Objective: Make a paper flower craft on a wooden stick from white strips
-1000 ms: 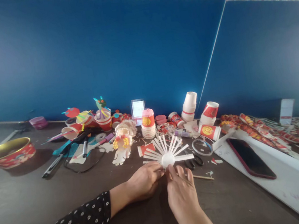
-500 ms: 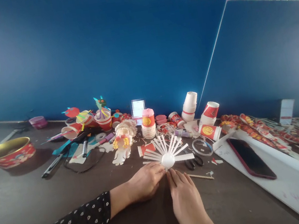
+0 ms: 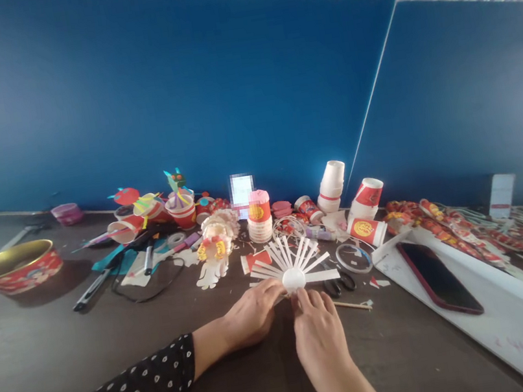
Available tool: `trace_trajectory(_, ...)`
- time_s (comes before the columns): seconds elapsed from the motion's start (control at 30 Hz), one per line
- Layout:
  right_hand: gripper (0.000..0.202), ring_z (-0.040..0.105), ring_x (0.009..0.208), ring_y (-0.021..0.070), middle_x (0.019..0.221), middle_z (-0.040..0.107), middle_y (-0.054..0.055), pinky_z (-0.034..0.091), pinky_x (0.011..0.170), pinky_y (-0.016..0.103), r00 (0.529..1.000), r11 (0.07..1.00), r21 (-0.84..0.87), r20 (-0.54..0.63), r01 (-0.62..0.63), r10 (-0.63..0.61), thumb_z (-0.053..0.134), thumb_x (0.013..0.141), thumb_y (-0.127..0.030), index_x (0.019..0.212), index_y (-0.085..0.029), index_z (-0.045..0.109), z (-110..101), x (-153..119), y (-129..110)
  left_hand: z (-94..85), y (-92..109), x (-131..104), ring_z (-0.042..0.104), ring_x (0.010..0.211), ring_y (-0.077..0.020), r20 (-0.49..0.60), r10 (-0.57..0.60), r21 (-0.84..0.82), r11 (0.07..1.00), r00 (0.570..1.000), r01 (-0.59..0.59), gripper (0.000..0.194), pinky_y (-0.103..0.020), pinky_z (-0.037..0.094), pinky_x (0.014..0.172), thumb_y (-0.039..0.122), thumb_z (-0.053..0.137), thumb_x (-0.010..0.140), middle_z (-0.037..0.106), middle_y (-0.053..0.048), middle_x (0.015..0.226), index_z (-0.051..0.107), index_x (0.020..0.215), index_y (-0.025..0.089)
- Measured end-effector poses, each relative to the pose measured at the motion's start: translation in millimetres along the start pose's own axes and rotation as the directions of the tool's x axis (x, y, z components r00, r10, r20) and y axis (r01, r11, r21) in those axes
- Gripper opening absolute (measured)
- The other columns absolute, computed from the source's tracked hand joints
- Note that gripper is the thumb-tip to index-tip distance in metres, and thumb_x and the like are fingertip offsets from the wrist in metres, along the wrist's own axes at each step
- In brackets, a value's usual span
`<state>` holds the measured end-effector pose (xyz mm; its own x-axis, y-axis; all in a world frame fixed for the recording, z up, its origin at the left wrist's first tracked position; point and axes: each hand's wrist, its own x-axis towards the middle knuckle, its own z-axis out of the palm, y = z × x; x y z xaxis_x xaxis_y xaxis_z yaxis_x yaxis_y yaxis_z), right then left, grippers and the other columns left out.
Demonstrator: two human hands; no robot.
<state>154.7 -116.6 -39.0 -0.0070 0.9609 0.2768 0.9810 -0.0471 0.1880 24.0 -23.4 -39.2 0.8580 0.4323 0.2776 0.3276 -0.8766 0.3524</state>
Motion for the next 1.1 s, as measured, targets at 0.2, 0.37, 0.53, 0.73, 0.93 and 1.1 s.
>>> trace_trajectory(0.2,0.031,0.05,0.09,0.0215,0.1,0.061,0.007,0.034,0.081,0.035,0.999,1.0,0.009,0.048,0.023,-0.023,0.039,0.086,-0.011,0.098,-0.019,0.066,-3,7,4,-0.4,-1,4,0.053,0.095,-0.0194,0.022,0.089,0.047,0.995,0.996,-0.09,0.027,-0.03,0.044,0.087,0.01,0.044,0.078,0.058,-0.009,0.1,0.053,0.103,0.014)
trace_trajectory(0.37,0.033,0.049,0.091,0.0216,0.099,0.061,0.008,0.032,0.08,0.034,0.998,1.0,0.001,0.062,0.025,-0.025,0.038,0.086,-0.01,0.102,-0.019,0.065,-7,11,6,0.7,-1,7,0.053,0.09,-0.0196,0.032,0.106,0.119,0.987,0.994,-0.109,0.021,-0.03,0.044,0.085,0.011,0.042,0.081,0.06,-0.009,0.092,0.057,0.096,0.012)
trace_trajectory(0.53,0.031,0.049,0.092,0.0213,0.101,0.06,0.006,0.032,0.08,0.033,0.995,1.0,0.021,0.102,0.022,-0.024,0.039,0.086,-0.012,0.103,-0.019,0.064,-10,12,8,-0.1,-2,9,0.054,0.086,-0.0198,0.02,0.096,0.148,0.984,0.995,-0.098,0.019,-0.03,0.045,0.08,0.014,0.042,0.084,0.061,-0.009,0.091,0.059,0.091,0.012)
trace_trajectory(0.73,0.032,0.049,0.093,0.0191,0.104,0.059,0.004,0.032,0.076,0.029,0.994,0.997,0.073,0.103,0.025,-0.032,0.038,0.086,-0.01,0.097,-0.024,0.065,-10,12,15,1.3,-5,20,0.057,0.077,-0.018,-0.013,0.04,0.109,0.993,0.999,-0.038,0.027,-0.028,0.045,0.074,0.026,0.044,0.088,0.062,-0.007,0.079,0.061,0.073,0.012)
trace_trajectory(0.93,0.046,0.047,0.093,0.0163,0.109,0.056,0.0,0.032,0.075,0.026,0.997,0.976,0.218,0.066,0.018,-0.033,0.038,0.082,-0.006,0.108,-0.035,0.061,0,13,27,6.7,-7,27,0.057,0.072,-0.0173,-0.054,0.015,0.128,0.992,0.998,-0.008,0.02,-0.027,0.045,0.069,0.02,0.047,0.083,0.063,-0.005,0.074,0.061,0.07,0.013)
trace_trajectory(1.1,0.053,0.048,0.098,0.0164,0.106,0.057,0.0,0.033,0.082,0.028,0.997,0.916,0.4,0.075,-0.02,-0.011,0.04,0.073,-0.002,0.109,-0.036,0.061,6,16,33,9.8,-7,26,0.057,0.072,-0.0176,-0.069,0.032,0.169,0.985,0.997,-0.02,0.022,-0.028,0.045,0.07,0.022,0.044,0.084,0.062,-0.006,0.076,0.061,0.074,0.014)
